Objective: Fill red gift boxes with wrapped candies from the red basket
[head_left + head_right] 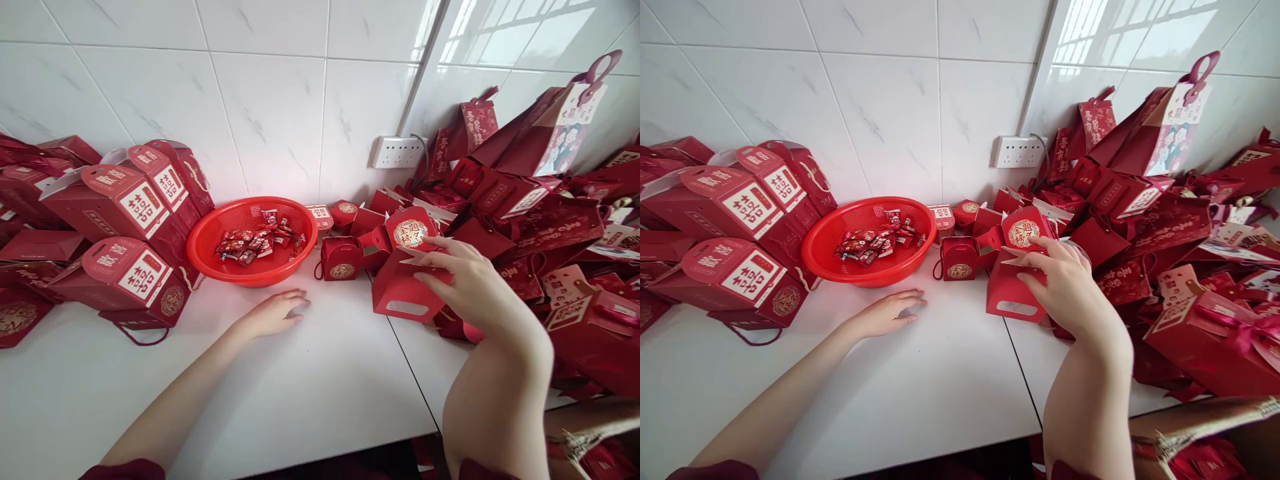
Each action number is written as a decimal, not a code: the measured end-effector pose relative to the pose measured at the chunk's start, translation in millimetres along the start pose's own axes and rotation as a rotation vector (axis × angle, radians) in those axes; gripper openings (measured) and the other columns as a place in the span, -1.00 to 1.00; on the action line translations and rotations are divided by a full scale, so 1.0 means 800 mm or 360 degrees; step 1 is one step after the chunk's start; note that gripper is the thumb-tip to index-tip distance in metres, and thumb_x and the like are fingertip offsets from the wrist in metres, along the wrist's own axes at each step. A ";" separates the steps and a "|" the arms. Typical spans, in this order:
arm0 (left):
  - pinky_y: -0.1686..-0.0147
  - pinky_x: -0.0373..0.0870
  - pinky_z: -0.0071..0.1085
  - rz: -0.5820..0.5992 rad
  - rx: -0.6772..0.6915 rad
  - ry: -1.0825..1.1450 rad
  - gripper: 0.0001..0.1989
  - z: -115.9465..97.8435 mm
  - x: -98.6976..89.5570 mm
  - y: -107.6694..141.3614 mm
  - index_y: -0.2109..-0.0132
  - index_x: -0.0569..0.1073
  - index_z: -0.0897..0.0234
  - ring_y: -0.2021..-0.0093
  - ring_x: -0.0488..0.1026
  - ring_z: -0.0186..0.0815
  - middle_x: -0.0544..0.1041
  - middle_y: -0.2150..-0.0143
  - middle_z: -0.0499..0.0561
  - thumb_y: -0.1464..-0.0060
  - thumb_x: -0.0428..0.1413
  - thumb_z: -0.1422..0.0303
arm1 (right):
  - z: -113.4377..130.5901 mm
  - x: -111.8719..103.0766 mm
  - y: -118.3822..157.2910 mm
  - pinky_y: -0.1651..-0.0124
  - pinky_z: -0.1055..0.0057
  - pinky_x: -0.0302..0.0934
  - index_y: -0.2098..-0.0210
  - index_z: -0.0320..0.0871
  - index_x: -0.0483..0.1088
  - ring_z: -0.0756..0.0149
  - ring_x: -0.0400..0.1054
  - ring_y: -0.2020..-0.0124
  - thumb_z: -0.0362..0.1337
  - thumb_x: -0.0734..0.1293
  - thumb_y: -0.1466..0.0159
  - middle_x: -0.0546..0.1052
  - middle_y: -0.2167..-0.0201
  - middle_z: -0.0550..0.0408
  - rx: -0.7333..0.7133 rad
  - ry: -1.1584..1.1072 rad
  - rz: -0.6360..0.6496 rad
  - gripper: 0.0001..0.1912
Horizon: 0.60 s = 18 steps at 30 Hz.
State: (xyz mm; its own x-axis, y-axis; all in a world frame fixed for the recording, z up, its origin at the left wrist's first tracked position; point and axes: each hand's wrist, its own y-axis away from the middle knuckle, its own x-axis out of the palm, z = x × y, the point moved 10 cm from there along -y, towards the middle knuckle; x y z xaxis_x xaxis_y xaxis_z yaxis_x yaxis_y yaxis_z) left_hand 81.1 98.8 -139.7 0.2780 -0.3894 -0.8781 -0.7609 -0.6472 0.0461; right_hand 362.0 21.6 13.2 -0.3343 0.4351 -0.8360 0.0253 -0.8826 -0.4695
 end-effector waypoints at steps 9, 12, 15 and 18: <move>0.27 0.42 -0.48 -0.0365 -0.0283 0.0028 -0.73 -0.091 -0.168 0.092 0.09 0.54 0.13 0.23 0.53 -0.33 0.61 0.17 -0.10 -0.29 0.00 0.16 | 0.221 0.066 -0.043 0.13 0.30 0.30 -0.09 0.07 0.48 0.21 0.46 0.19 -0.39 0.20 -0.36 0.58 0.17 0.08 -0.0641 -0.0471 0.0630 -0.59; 0.23 0.40 -0.51 -0.0574 -0.0157 -0.0042 -0.78 -0.107 -0.190 0.113 0.15 0.54 0.17 0.25 0.51 -0.38 0.60 0.21 -0.10 -0.29 0.02 0.23 | 0.255 0.096 -0.036 0.19 0.37 0.27 -0.08 0.03 0.47 0.25 0.47 0.25 -0.36 0.18 -0.40 0.60 0.22 0.11 -0.0744 -0.0594 0.0856 -0.64; 0.11 0.39 -0.49 -0.0560 -0.0007 -0.0118 -0.76 -0.107 -0.180 0.111 0.08 0.54 0.15 0.15 0.52 -0.37 0.60 0.12 -0.09 -0.33 -0.04 0.32 | 0.268 0.105 -0.028 0.23 0.40 0.25 -0.05 -0.01 0.48 0.28 0.46 0.28 -0.31 0.15 -0.44 0.61 0.21 0.10 -0.0864 -0.0724 0.1016 -0.67; 0.04 0.39 -0.45 -0.0465 -0.0002 -0.0222 -0.71 -0.095 -0.162 0.099 -0.01 0.52 0.10 0.09 0.52 -0.34 0.58 0.03 -0.09 -0.34 -0.08 0.35 | 0.264 0.106 -0.027 0.23 0.40 0.25 -0.07 0.00 0.46 0.28 0.46 0.24 -0.31 0.15 -0.44 0.60 0.16 0.11 -0.0889 -0.0793 0.1079 -0.67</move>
State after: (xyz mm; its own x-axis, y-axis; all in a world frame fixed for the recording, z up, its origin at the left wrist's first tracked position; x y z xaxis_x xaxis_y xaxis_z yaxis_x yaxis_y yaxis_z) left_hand 29.4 48.3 14.3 0.4014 -0.0935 -0.9111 -0.6599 -0.7194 -0.2170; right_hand 133.9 39.4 12.7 -0.4379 -0.3643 -0.8219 0.7511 -0.6506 -0.1118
